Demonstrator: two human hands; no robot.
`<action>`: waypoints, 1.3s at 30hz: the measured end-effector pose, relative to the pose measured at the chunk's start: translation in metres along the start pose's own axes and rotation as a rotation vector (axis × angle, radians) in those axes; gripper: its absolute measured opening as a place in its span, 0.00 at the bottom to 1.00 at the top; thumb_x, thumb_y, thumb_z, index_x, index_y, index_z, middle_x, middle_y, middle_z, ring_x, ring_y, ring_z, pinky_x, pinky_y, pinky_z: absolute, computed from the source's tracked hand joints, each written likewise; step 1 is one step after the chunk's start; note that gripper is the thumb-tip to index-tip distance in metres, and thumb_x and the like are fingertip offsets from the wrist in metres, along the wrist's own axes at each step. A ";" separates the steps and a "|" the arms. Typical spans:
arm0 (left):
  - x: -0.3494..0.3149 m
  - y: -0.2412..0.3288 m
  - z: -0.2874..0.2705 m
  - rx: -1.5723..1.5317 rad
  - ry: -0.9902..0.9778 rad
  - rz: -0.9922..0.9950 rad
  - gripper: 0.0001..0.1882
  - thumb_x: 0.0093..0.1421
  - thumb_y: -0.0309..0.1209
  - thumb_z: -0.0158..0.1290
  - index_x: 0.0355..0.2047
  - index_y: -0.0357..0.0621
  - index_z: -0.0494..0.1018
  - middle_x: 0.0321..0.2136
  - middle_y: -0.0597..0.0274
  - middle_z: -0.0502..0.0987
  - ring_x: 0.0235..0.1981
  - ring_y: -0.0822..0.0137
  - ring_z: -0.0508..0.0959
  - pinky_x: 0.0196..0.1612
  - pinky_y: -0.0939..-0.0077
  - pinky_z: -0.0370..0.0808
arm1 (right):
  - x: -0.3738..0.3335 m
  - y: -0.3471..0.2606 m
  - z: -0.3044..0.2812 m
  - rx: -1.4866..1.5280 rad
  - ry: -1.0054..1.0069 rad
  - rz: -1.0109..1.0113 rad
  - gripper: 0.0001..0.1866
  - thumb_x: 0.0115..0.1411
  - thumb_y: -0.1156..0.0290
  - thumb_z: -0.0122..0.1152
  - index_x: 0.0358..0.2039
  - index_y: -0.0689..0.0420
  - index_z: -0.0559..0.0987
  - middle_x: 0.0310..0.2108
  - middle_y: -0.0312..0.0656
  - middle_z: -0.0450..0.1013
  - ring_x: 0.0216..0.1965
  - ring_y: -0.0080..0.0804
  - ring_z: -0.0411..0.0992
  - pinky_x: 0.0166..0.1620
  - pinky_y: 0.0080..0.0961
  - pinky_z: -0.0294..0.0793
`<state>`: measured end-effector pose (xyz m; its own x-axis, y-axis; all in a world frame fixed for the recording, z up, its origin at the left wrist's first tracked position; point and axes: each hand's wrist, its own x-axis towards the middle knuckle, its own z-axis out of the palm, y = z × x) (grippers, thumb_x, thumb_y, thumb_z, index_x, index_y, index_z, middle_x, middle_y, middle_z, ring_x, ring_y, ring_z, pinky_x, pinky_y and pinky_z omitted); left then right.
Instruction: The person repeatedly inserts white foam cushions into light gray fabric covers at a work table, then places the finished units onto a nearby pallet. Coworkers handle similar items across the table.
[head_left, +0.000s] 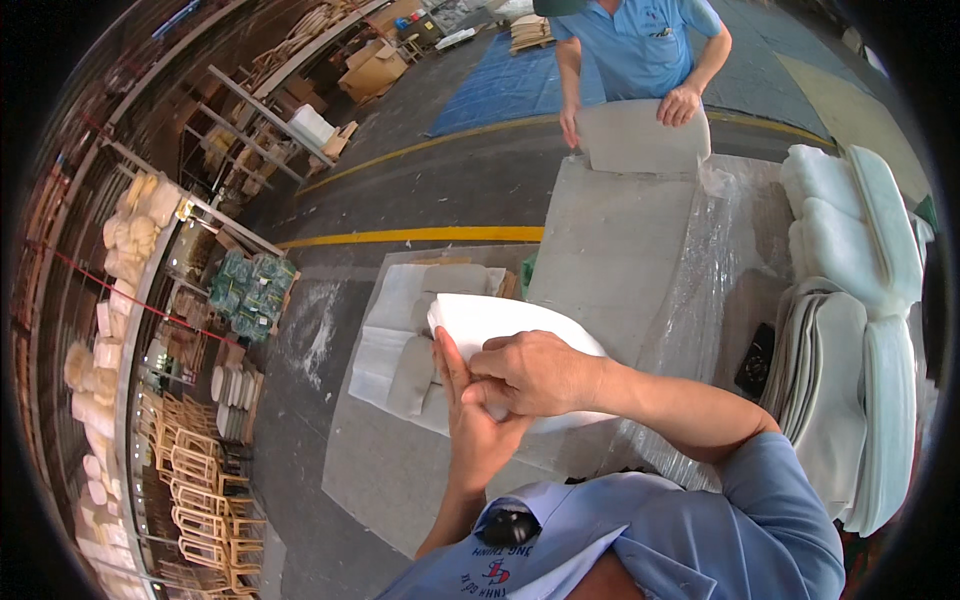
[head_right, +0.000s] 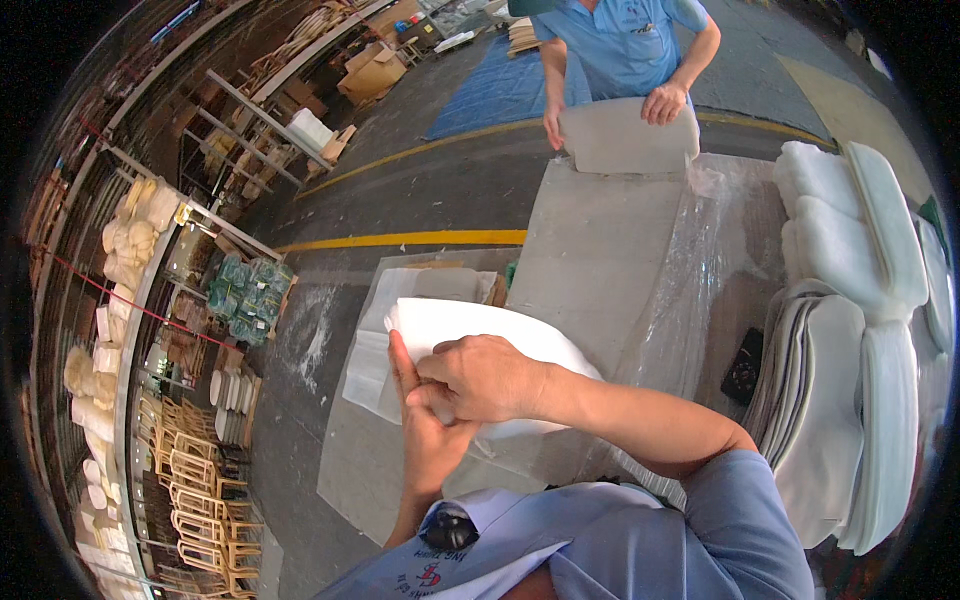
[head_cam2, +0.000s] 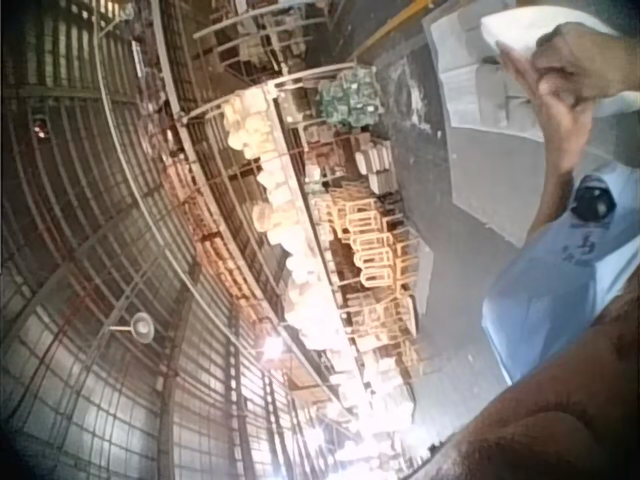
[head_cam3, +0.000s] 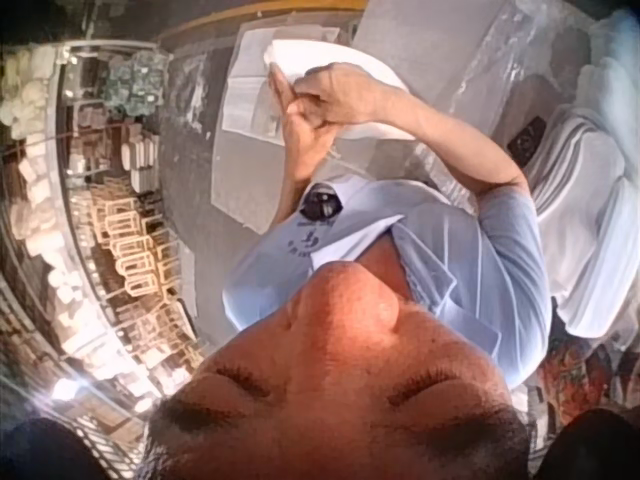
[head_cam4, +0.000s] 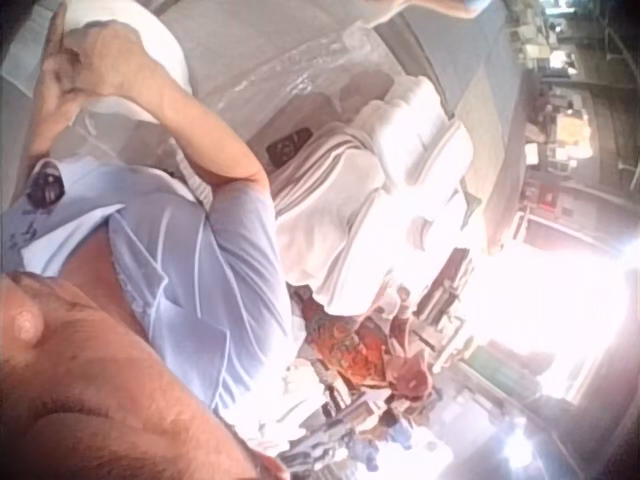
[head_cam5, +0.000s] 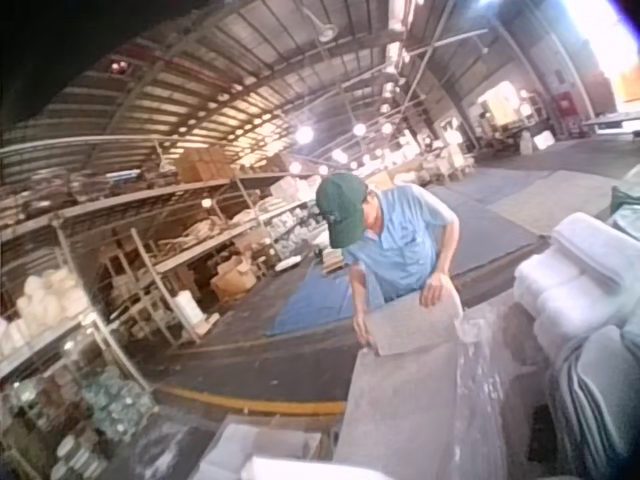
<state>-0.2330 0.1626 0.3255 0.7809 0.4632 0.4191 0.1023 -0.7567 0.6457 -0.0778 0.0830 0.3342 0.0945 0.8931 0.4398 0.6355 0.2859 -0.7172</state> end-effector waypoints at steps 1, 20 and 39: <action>0.000 0.000 -0.001 -0.011 -0.010 -0.024 0.70 0.51 0.30 0.73 0.80 0.41 0.31 0.80 0.40 0.37 0.80 0.33 0.37 0.78 0.39 0.44 | -0.001 0.007 0.005 0.047 0.029 -0.018 0.24 0.72 0.50 0.59 0.31 0.61 0.79 0.30 0.49 0.76 0.32 0.54 0.78 0.38 0.48 0.75; 0.011 -0.027 0.006 -0.936 0.150 -0.380 0.47 0.73 0.41 0.56 0.81 0.50 0.39 0.79 0.52 0.48 0.77 0.53 0.56 0.75 0.55 0.59 | -0.021 0.021 0.042 0.137 0.288 0.171 0.22 0.74 0.56 0.58 0.31 0.62 0.80 0.30 0.53 0.78 0.33 0.55 0.77 0.39 0.47 0.76; 0.015 -0.034 -0.009 -0.179 0.104 -0.256 0.40 0.78 0.42 0.45 0.80 0.38 0.42 0.80 0.41 0.44 0.80 0.49 0.46 0.78 0.56 0.50 | -0.030 0.030 0.024 0.079 0.236 0.070 0.19 0.72 0.58 0.62 0.29 0.59 0.74 0.27 0.49 0.73 0.31 0.52 0.78 0.35 0.46 0.75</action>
<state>-0.2301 0.1994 0.3156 0.6759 0.6793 0.2859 0.1695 -0.5207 0.8367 -0.0803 0.0732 0.2869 0.3188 0.8084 0.4949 0.5604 0.2603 -0.7862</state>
